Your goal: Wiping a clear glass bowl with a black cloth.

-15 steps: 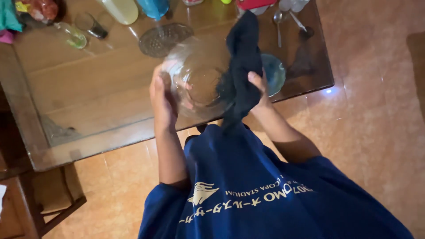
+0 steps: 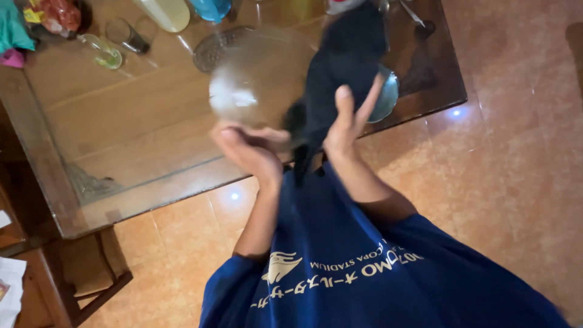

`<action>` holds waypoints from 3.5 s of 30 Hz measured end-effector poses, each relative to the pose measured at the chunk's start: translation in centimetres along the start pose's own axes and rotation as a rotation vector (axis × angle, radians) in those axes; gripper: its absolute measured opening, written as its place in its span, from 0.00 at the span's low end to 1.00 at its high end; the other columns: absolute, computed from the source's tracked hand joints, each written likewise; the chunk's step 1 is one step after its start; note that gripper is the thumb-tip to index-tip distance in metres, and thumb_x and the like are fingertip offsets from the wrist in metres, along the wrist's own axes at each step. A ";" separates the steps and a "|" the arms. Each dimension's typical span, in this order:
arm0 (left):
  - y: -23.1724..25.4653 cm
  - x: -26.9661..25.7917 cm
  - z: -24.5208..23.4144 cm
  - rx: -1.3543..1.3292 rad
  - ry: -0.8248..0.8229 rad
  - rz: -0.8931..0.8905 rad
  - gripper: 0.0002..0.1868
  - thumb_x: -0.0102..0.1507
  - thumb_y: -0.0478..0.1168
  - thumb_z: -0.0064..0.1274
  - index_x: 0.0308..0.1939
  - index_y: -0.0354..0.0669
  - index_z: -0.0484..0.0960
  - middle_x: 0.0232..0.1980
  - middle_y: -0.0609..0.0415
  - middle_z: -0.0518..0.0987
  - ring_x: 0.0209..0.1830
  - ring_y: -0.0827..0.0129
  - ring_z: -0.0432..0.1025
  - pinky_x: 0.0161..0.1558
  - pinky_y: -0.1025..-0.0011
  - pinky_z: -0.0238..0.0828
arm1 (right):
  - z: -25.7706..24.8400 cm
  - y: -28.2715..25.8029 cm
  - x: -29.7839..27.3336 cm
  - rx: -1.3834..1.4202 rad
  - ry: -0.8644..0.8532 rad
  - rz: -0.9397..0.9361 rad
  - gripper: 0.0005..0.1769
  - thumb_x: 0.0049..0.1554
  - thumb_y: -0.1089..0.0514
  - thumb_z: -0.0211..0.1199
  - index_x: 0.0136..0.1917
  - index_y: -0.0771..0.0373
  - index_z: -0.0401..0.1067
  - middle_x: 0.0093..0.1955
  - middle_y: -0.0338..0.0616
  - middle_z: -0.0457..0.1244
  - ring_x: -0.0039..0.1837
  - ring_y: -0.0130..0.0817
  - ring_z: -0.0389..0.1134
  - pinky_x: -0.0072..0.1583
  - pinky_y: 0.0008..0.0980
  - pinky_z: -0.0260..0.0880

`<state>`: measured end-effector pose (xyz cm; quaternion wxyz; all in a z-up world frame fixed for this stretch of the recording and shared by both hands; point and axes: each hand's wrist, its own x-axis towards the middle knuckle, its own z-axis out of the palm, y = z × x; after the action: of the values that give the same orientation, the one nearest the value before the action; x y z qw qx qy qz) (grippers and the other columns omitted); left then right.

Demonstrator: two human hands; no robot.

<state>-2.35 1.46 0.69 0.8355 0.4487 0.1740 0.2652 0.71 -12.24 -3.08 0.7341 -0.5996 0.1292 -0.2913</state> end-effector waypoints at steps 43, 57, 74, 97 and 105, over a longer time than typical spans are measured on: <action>-0.3 2.3 -2.5 -0.720 -0.564 -0.037 0.20 0.83 0.50 0.30 0.61 0.37 0.70 0.44 0.38 0.79 0.39 0.50 0.77 0.43 0.57 0.77 | 0.6 -2.1 5.6 -0.308 -0.580 -0.571 0.23 0.64 0.39 0.57 0.68 0.47 0.70 0.68 0.51 0.64 0.69 0.54 0.65 0.72 0.54 0.61; 0.4 2.6 -3.1 -0.299 -0.337 -0.152 0.32 0.81 0.60 0.35 0.64 0.32 0.76 0.62 0.39 0.77 0.63 0.51 0.73 0.70 0.55 0.69 | 2.1 -8.1 0.0 -0.599 -0.733 -1.098 0.19 0.63 0.37 0.61 0.66 0.35 0.75 0.76 0.44 0.56 0.76 0.55 0.55 0.75 0.61 0.50; -1.7 2.6 -4.5 -0.003 -0.160 -0.193 0.29 0.74 0.56 0.36 0.63 0.32 0.68 0.58 0.43 0.76 0.57 0.57 0.74 0.62 0.59 0.75 | 0.0 -7.5 -1.6 -0.661 -0.877 -0.910 0.17 0.65 0.42 0.59 0.66 0.35 0.78 0.77 0.46 0.57 0.78 0.57 0.56 0.74 0.62 0.54; 2.0 2.2 -0.4 -0.299 0.030 -0.281 0.22 0.75 0.54 0.30 0.58 0.42 0.71 0.57 0.51 0.76 0.58 0.64 0.73 0.64 0.66 0.71 | 1.2 -6.3 7.1 -0.160 -0.898 -0.921 0.20 0.63 0.41 0.52 0.62 0.48 0.76 0.70 0.51 0.62 0.75 0.53 0.61 0.77 0.58 0.56; -3.5 -0.3 -3.0 0.142 -0.164 -0.340 0.24 0.69 0.58 0.28 0.60 0.54 0.69 0.59 0.58 0.77 0.63 0.71 0.72 0.65 0.72 0.69 | 6.2 -14.0 2.5 -0.691 -0.779 -0.830 0.16 0.61 0.48 0.60 0.61 0.49 0.77 0.63 0.48 0.66 0.67 0.51 0.67 0.69 0.47 0.65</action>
<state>-3.16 1.68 -3.83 0.8458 0.4909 0.1970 0.0701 2.23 -10.23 12.22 0.3196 -0.8618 -0.3014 -0.2536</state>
